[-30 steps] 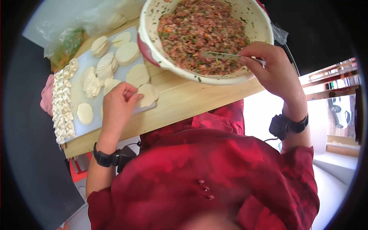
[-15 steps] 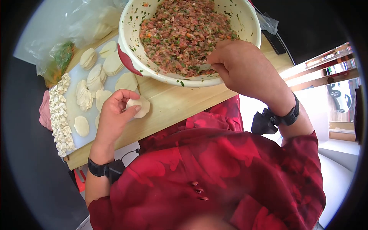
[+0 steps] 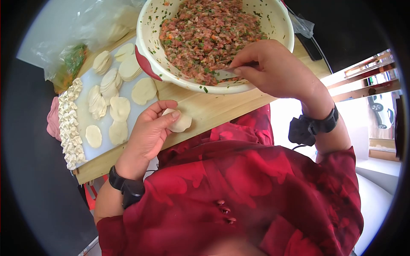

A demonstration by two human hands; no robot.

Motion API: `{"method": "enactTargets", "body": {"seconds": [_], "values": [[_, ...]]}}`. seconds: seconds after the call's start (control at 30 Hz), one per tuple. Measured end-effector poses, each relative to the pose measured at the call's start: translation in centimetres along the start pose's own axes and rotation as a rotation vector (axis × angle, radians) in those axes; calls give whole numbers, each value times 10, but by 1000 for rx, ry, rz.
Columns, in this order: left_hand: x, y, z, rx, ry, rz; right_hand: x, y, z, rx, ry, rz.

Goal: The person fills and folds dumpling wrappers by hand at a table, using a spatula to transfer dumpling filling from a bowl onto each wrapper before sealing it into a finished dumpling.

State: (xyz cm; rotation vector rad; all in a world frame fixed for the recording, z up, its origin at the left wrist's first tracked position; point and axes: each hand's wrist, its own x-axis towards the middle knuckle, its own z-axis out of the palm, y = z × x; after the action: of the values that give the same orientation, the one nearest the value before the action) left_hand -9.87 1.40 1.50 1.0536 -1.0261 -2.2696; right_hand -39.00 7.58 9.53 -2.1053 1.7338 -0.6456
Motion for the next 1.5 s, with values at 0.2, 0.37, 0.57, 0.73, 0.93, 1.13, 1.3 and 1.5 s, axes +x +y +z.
{"method": "enactTargets", "body": {"seconds": [0.2,0.37,0.57,0.73,0.93,1.13,1.3,1.5], "values": [[-9,28,11,470,-11,445,2,0,-8,73,-113,127],[-16,47,0,1319,202,573,2,2,-4,74,-72,82],[-14,49,-12,1274,185,595,2,0,-5,100,-48,103],[-13,37,-2,305,24,62,2,1,-6,59,-56,56],[-5,13,34,-196,-33,-53,-6,-1,-4,199,17,99],[-9,10,49,-222,-96,-28,-27,-17,10,261,168,-28],[-21,10,50,-244,-99,17,-40,-18,28,91,200,-244],[-27,23,57,-273,-125,143,-35,-15,29,-122,332,-465]]}}
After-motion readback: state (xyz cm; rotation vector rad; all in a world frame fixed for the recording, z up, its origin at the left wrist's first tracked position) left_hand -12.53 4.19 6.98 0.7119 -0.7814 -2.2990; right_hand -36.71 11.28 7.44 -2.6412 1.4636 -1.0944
